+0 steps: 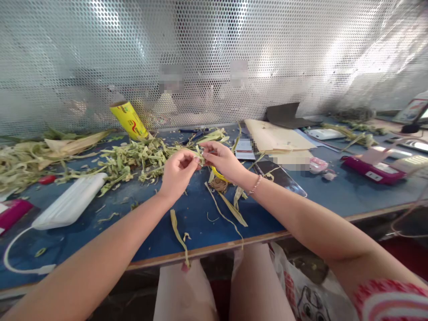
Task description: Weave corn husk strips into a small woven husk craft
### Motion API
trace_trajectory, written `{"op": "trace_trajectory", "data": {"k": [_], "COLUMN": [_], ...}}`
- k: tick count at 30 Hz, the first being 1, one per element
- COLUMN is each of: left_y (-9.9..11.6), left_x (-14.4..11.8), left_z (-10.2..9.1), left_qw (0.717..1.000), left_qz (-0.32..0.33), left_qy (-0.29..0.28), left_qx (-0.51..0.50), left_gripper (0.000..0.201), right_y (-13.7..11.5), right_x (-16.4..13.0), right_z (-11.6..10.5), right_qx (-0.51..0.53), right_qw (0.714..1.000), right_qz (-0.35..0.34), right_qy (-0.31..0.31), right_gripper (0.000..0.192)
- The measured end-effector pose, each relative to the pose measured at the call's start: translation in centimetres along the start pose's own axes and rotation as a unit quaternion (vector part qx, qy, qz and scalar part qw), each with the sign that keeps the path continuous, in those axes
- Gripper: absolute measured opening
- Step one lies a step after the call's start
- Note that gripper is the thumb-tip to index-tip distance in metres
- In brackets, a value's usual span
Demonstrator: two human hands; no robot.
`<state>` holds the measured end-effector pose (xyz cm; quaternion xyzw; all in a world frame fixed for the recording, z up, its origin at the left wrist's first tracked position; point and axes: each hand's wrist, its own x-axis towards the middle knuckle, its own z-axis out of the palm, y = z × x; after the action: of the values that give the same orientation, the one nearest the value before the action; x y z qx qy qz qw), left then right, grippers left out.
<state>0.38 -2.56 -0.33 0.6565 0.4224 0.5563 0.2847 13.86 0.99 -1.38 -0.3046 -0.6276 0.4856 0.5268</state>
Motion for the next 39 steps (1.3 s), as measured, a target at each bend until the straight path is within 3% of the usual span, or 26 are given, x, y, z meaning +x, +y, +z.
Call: {"op": "trace_trajectory", "data": {"k": [6,13,25,35,39], "left_y": [-0.24,0.18,-0.14,0.15,0.08], "left_x": [0.25,0.43,0.62,0.65,0.67], "left_z": [0.33,0.67,0.53,0.45,0.49], "left_qw": [0.995,0.963,0.943,0.927,0.925], "left_qz": [-0.054,-0.163,-0.206,-0.231,-0.228], "left_qy": [0.017,0.029,0.014,0.020,0.023], "left_qx": [-0.079,-0.212,-0.260,-0.296,-0.303], "left_gripper": [0.008,0.012,0.009,0.003,0.009], "right_y": [-0.45,-0.32,-0.20,-0.45,-0.25], "right_x": [-0.20,-0.25,-0.13,-0.11,0.01], "right_z": [-0.14,-0.38,-0.35,-0.30,-0.41], "right_qx": [-0.035,-0.043,-0.023,-0.043,-0.030], "right_qw": [0.998,0.994,0.997,0.998,0.999], "right_qz": [-0.048,-0.094,-0.005,-0.020,-0.025], "right_qy": [-0.026,-0.029,-0.073,-0.031,-0.017], "right_gripper": [0.014,0.018,0.007,0.005,0.008]}}
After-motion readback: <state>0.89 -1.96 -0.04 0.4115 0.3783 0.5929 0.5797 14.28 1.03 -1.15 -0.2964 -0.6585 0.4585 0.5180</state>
